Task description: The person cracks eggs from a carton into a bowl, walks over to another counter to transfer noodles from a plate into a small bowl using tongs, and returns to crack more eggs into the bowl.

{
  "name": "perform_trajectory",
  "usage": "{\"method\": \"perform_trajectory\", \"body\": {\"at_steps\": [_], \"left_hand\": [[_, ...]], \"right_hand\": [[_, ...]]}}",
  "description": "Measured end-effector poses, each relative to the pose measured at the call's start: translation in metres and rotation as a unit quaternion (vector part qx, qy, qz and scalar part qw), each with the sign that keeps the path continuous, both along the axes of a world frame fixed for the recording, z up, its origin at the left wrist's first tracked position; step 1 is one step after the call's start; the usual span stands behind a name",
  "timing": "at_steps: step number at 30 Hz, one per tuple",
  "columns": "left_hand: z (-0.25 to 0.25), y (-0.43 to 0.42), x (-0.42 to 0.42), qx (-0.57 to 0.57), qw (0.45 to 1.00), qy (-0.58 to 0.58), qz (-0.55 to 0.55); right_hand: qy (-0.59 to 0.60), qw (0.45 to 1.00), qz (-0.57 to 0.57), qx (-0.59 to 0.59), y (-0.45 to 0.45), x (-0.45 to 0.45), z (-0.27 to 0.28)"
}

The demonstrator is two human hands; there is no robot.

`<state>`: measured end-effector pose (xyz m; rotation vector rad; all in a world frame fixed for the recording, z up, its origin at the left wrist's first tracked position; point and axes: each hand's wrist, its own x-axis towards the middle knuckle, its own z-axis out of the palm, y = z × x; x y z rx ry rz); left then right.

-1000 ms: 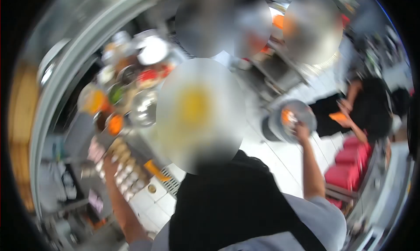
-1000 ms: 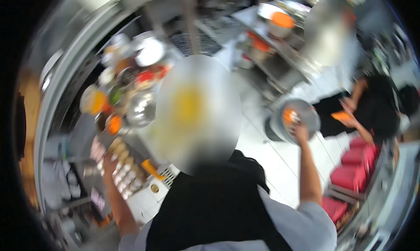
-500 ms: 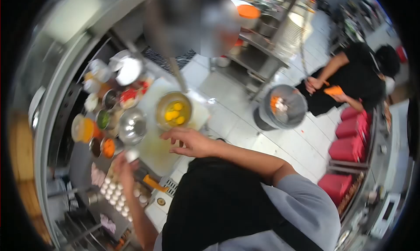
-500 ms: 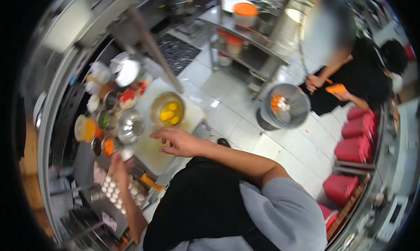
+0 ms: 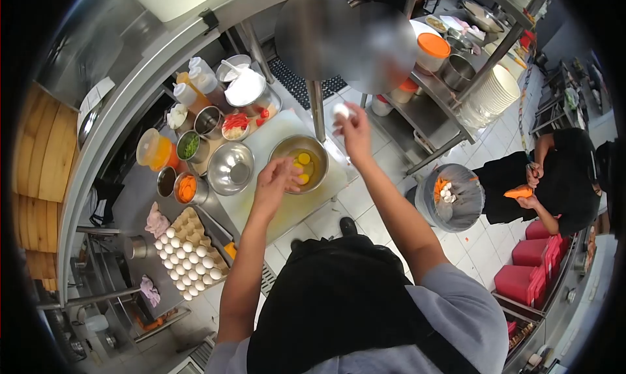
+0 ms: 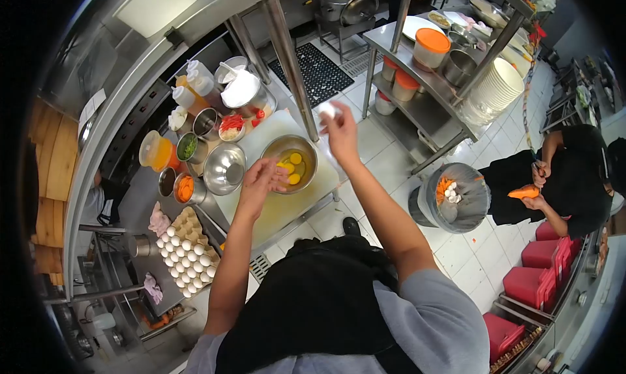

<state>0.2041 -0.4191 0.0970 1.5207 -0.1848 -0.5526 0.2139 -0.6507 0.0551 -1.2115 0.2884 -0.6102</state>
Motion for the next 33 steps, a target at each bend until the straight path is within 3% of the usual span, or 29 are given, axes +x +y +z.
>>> {"method": "perform_trajectory", "body": {"at_steps": [6,8,11,13,14,16,17,19,24,27,28,29,30,33], "left_hand": [[-0.028,0.032,-0.015,0.029,0.998,0.053,-0.005],[-0.032,0.034,-0.016,0.027,0.998,0.053,-0.002],[-0.027,0.034,-0.014,0.037,0.999,0.035,-0.003],[-0.021,0.027,-0.006,0.046,0.999,0.017,-0.008],[-0.018,0.021,-0.001,0.059,0.998,-0.027,-0.004],[-0.013,0.006,0.010,0.072,0.995,-0.075,0.009],[-0.011,-0.005,0.013,0.058,0.991,-0.123,0.004],[-0.007,-0.015,0.026,0.045,0.984,-0.172,0.000],[-0.013,-0.021,0.048,0.064,0.984,-0.089,-0.138],[-0.023,-0.017,0.051,0.077,0.987,-0.065,-0.122],[-0.023,-0.019,0.049,0.083,0.988,-0.058,-0.112],[-0.021,-0.020,0.048,0.091,0.990,-0.052,-0.099],[-0.028,-0.019,0.050,0.085,0.989,-0.056,-0.109],[-0.044,-0.018,0.054,0.109,0.990,-0.041,-0.084]], "right_hand": [[0.039,0.995,-0.094,0.025,-0.024,0.054,-0.021],[0.064,0.998,0.010,-0.024,-0.018,0.057,-0.032],[0.070,0.996,0.049,-0.016,-0.008,0.048,-0.031],[0.086,0.988,0.052,0.113,-0.014,0.036,-0.029],[0.081,0.989,0.052,0.110,-0.016,0.024,-0.026],[0.133,0.954,0.187,0.194,-0.012,0.000,-0.018],[0.133,0.952,0.195,0.194,-0.006,-0.009,-0.013],[0.187,0.923,0.299,0.151,0.003,-0.021,-0.004],[0.208,0.925,0.319,0.002,0.027,-0.023,-0.005],[0.180,0.923,0.336,-0.045,0.035,-0.024,-0.010],[0.167,0.926,0.320,-0.109,0.035,-0.023,-0.019],[0.083,0.924,0.239,-0.289,0.034,-0.029,-0.016],[0.036,0.916,0.202,-0.345,0.037,-0.031,-0.014],[0.022,0.883,0.235,-0.406,0.042,-0.031,-0.009]]}}
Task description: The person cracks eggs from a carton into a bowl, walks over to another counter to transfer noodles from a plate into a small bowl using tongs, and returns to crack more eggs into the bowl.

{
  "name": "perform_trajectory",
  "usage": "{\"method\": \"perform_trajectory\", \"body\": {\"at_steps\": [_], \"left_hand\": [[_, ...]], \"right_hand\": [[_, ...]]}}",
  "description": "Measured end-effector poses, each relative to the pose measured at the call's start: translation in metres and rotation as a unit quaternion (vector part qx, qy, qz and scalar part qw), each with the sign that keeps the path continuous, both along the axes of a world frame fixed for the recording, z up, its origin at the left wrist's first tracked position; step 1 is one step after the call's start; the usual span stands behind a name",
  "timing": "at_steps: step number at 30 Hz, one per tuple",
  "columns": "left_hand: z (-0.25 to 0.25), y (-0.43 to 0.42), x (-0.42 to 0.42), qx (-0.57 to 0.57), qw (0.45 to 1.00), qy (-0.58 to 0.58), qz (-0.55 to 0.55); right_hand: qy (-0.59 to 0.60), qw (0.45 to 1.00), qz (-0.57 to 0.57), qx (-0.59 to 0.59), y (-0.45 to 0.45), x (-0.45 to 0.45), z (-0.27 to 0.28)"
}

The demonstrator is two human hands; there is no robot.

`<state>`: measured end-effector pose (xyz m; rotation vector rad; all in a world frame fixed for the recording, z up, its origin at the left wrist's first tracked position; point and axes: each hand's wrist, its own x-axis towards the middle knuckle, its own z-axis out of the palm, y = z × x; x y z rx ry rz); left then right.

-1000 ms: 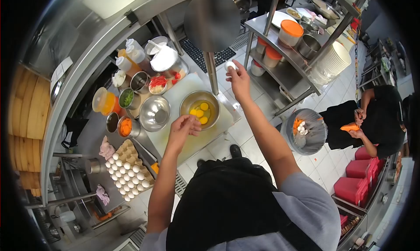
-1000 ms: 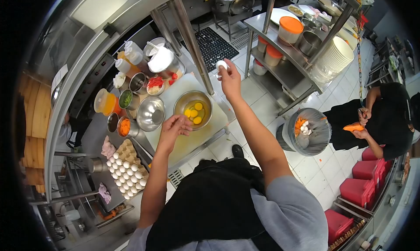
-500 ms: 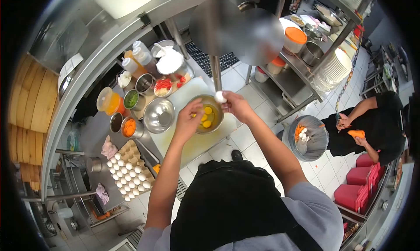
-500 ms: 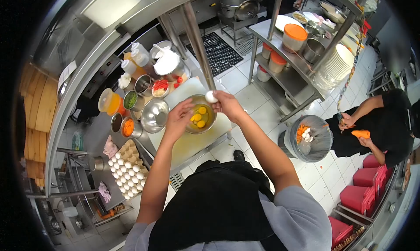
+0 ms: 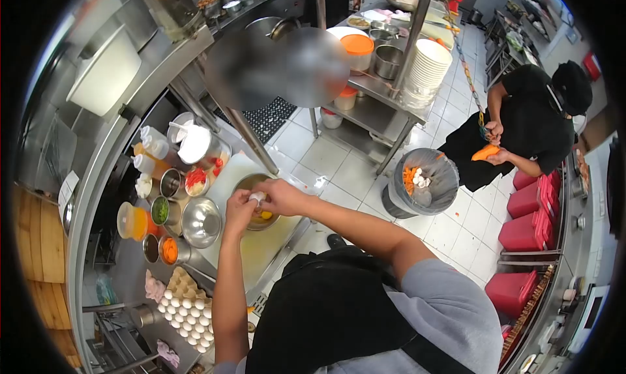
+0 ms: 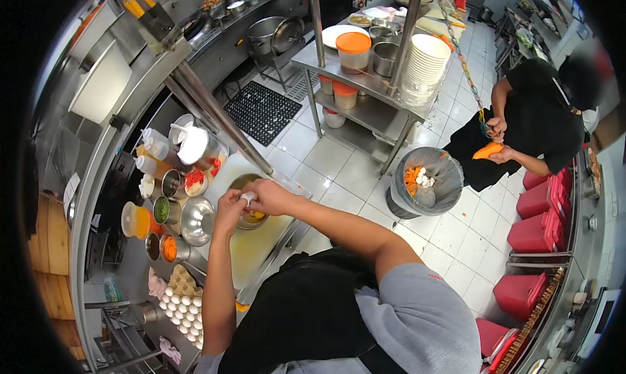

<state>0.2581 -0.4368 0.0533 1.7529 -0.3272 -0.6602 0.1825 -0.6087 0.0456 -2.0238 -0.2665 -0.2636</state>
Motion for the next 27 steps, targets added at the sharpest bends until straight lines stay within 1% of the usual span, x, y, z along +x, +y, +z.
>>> {"method": "perform_trajectory", "body": {"at_steps": [2,3,5,6,10,12,14,15,17,19,20,22,23,24,25,27], "left_hand": [[-0.004,-0.003,0.000,0.017,1.000,0.006,0.023],[-0.008,-0.005,0.000,0.015,1.000,0.004,0.021],[-0.015,-0.006,0.003,0.061,0.996,-0.056,0.039],[-0.019,-0.006,0.005,0.059,0.996,-0.059,0.041],[-0.040,-0.006,0.010,0.089,0.992,-0.077,0.047],[-0.035,-0.009,0.009,0.095,0.990,-0.087,0.051],[-0.031,-0.009,0.003,0.134,0.982,-0.123,0.054],[-0.037,-0.009,0.004,0.138,0.981,-0.120,0.057],[-0.049,-0.008,0.008,0.149,0.969,-0.182,0.072],[-0.048,-0.007,0.007,0.100,0.976,-0.184,0.066],[-0.045,-0.007,0.005,0.110,0.972,-0.194,0.069],[-0.038,-0.002,0.002,0.149,0.961,-0.222,0.066],[-0.035,-0.002,0.000,0.171,0.953,-0.243,0.057],[-0.033,-0.001,-0.003,0.175,0.954,-0.236,0.067],[-0.029,0.002,-0.004,0.159,0.953,-0.252,0.059],[-0.016,0.010,-0.006,0.149,0.950,-0.269,0.060]], "right_hand": [[-0.027,0.998,-0.020,-0.044,0.007,0.001,0.000],[-0.029,0.998,-0.022,-0.046,0.012,0.002,-0.006],[-0.036,0.992,-0.059,-0.101,0.020,0.004,-0.012],[-0.019,0.991,-0.056,-0.116,0.022,0.004,-0.013],[-0.035,0.987,-0.068,-0.144,0.027,0.008,-0.024],[-0.033,0.985,-0.072,-0.152,0.029,0.007,-0.025],[-0.041,0.984,-0.072,-0.157,0.028,0.008,-0.028],[-0.049,0.983,-0.072,-0.159,0.030,0.009,-0.030],[-0.063,0.977,-0.099,-0.176,0.032,0.013,-0.038],[-0.100,0.981,-0.089,-0.142,0.034,0.017,-0.043],[-0.118,0.981,-0.091,-0.126,0.035,0.016,-0.037],[-0.083,0.981,-0.086,-0.150,0.032,0.017,-0.033],[-0.055,0.982,-0.081,-0.163,0.026,0.013,-0.023],[-0.035,0.985,-0.078,-0.150,0.020,0.013,-0.025],[-0.034,0.986,-0.067,-0.149,0.014,0.013,-0.025],[-0.083,0.982,0.008,-0.169,0.002,0.015,-0.018]]}}
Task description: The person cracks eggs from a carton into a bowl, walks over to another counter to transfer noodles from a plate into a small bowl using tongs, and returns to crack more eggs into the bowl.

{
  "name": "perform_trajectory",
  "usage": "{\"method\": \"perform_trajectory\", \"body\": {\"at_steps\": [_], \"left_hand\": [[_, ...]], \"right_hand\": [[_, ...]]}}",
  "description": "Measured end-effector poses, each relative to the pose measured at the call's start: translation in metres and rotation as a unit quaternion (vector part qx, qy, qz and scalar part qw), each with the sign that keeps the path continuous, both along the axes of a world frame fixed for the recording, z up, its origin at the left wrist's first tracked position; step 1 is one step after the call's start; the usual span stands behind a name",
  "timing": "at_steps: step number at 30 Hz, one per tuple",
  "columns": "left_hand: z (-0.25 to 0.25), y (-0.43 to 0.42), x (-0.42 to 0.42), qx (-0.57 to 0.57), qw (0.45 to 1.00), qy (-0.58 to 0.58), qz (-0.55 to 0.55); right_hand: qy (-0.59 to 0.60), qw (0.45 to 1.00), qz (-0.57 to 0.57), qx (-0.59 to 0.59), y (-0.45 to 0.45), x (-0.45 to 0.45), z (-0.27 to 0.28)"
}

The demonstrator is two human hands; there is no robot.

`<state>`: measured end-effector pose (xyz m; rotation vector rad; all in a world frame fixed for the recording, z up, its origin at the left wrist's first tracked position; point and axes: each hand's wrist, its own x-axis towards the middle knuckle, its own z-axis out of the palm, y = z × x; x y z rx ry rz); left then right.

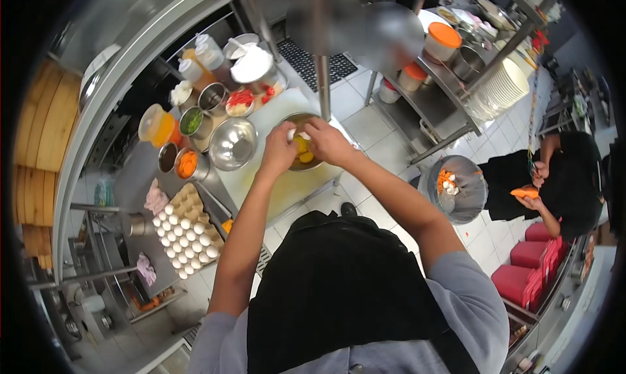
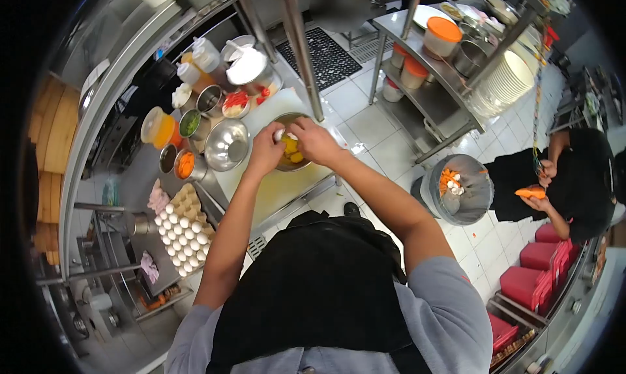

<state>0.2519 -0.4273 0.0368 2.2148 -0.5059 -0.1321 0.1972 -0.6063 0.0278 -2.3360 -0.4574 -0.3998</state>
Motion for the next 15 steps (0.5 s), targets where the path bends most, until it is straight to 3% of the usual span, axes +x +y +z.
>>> {"method": "perform_trajectory", "body": {"at_steps": [2,4,6,7,10,11,13,14,15], "left_hand": [[0.012,0.006,-0.004,-0.007,0.984,-0.166,-0.058],[0.015,0.009,-0.003,-0.003,0.981,-0.184,-0.060],[0.017,-0.001,-0.004,-0.198,0.976,0.082,-0.038],[0.017,-0.006,-0.003,-0.207,0.973,0.096,-0.042],[0.039,-0.003,-0.014,-0.217,0.972,0.088,-0.017],[0.045,0.022,-0.013,-0.208,0.975,0.076,0.015],[0.053,0.053,-0.013,-0.054,0.991,-0.112,0.059],[0.054,0.082,-0.011,-0.066,0.983,-0.123,0.119],[0.052,0.126,-0.008,-0.079,0.972,-0.132,0.175]], "right_hand": [[-0.012,1.000,0.022,0.006,-0.008,0.002,0.006],[-0.021,0.999,0.046,0.010,-0.010,-0.001,0.014],[-0.014,0.996,0.031,0.086,-0.003,0.001,0.025],[-0.047,0.993,0.028,0.107,0.000,0.005,0.023],[0.137,0.968,-0.059,0.204,0.005,0.009,0.012],[0.176,0.921,-0.048,0.343,0.004,0.009,0.005],[0.227,0.808,-0.088,0.536,-0.011,-0.009,0.019],[0.206,0.805,-0.059,0.553,-0.033,-0.018,0.007],[0.234,0.762,-0.074,0.599,-0.054,-0.034,0.009]]}}
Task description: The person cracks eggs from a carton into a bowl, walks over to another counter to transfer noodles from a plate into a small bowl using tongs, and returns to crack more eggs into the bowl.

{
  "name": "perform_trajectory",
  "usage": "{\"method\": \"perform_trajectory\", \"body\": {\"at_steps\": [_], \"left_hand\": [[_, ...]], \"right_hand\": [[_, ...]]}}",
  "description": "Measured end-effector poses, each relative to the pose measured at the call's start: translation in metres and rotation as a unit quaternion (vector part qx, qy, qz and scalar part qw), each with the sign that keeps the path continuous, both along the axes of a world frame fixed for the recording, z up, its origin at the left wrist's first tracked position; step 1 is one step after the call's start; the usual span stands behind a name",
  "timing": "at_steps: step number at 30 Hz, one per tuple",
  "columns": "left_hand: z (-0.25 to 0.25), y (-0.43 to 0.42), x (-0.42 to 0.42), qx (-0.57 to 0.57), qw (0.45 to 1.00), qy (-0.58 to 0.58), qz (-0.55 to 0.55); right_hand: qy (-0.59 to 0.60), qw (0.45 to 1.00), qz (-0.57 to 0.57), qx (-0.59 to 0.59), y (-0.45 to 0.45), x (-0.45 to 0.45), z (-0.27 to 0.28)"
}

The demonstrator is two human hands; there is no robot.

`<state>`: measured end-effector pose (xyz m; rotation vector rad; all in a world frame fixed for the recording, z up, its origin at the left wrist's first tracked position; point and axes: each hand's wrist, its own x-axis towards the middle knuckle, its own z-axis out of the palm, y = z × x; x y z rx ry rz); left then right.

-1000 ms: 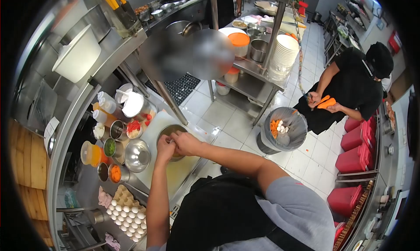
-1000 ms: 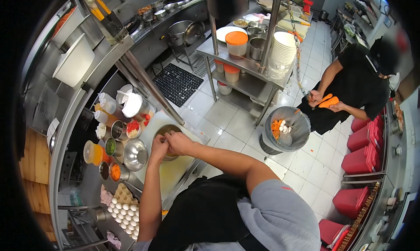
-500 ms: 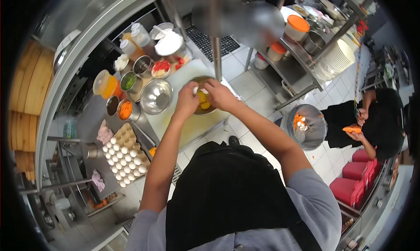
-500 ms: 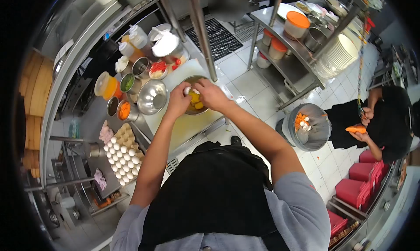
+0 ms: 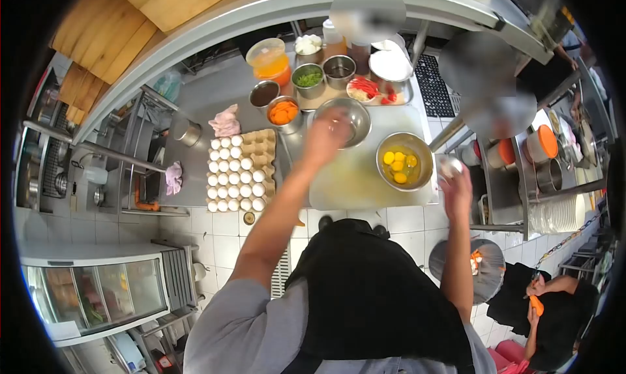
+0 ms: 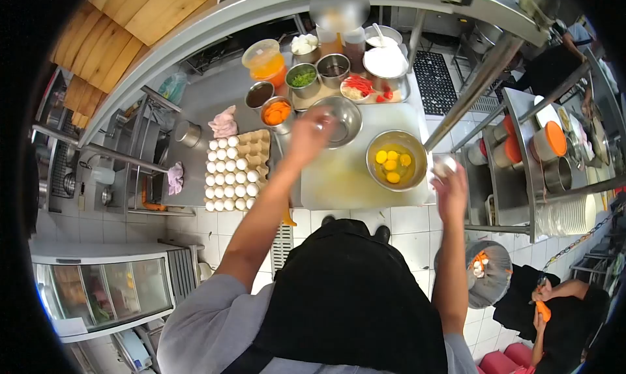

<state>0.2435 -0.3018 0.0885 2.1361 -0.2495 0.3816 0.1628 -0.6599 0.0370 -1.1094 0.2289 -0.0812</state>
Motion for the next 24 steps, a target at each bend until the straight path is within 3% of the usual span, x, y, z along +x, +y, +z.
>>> {"method": "perform_trajectory", "body": {"at_steps": [1,2,4,5,6,7,8,9,10,11,13,14,15,16,17,19,20,23,24], "left_hand": [[-0.003,0.043,0.006,0.016,0.996,-0.020,0.080],[0.004,0.087,0.003,0.111,0.979,0.061,0.163],[-0.049,0.203,0.011,0.292,0.930,0.042,0.219],[-0.037,0.228,0.006,0.297,0.906,0.193,0.231],[-0.061,0.266,0.009,0.379,0.884,0.171,0.213],[-0.078,0.292,0.004,0.390,0.901,0.103,0.162],[-0.091,0.312,0.006,0.418,0.891,0.107,0.139],[-0.112,0.339,0.010,0.426,0.899,0.055,0.080],[-0.137,0.362,0.017,0.418,0.907,-0.025,0.050],[-0.126,0.359,0.023,0.368,0.929,0.032,0.025],[-0.092,0.342,0.024,0.389,0.916,0.103,-0.010],[-0.086,0.348,0.032,0.396,0.908,0.127,-0.048],[-0.085,0.355,0.040,0.407,0.897,0.151,-0.085],[-0.089,0.359,0.042,0.372,0.912,0.147,-0.088],[-0.093,0.364,0.042,0.338,0.926,0.143,-0.087],[-0.073,0.347,0.036,0.330,0.921,0.203,-0.038],[-0.070,0.345,0.034,0.356,0.917,0.172,-0.047],[-0.049,0.333,0.024,0.319,0.909,0.265,0.032],[-0.076,0.352,0.029,0.276,0.948,0.159,0.009]], "right_hand": [[0.017,1.000,-0.014,-0.007,-0.023,-0.017,-0.003],[0.030,0.999,-0.023,-0.033,-0.050,-0.036,-0.013],[0.042,0.993,-0.035,-0.103,-0.118,-0.083,-0.053],[0.140,0.983,-0.109,-0.053,-0.143,-0.107,-0.054],[0.119,0.943,-0.073,-0.304,-0.192,-0.138,-0.093],[0.132,0.968,-0.093,-0.193,-0.247,-0.168,-0.127],[0.243,0.950,-0.152,-0.123,-0.237,-0.179,-0.076],[0.298,0.913,-0.205,-0.186,-0.240,-0.193,-0.059],[0.281,0.870,-0.124,-0.386,-0.301,-0.226,-0.097],[0.253,0.773,-0.074,-0.576,-0.364,-0.259,-0.139],[0.317,0.687,-0.193,-0.625,-0.282,-0.238,-0.057],[0.249,0.767,-0.192,-0.560,-0.293,-0.238,-0.071],[0.295,0.806,-0.217,-0.465,-0.260,-0.222,-0.049],[0.218,0.816,-0.190,-0.501,-0.247,-0.212,-0.057],[0.241,0.874,-0.150,-0.394,-0.177,-0.183,0.004],[0.198,0.895,-0.071,-0.392,-0.129,-0.157,0.012],[0.164,0.915,-0.044,-0.365,-0.098,-0.148,0.022],[0.106,0.907,0.060,-0.404,-0.037,-0.131,0.047],[0.101,0.917,0.065,-0.381,-0.024,-0.129,0.050]]}}
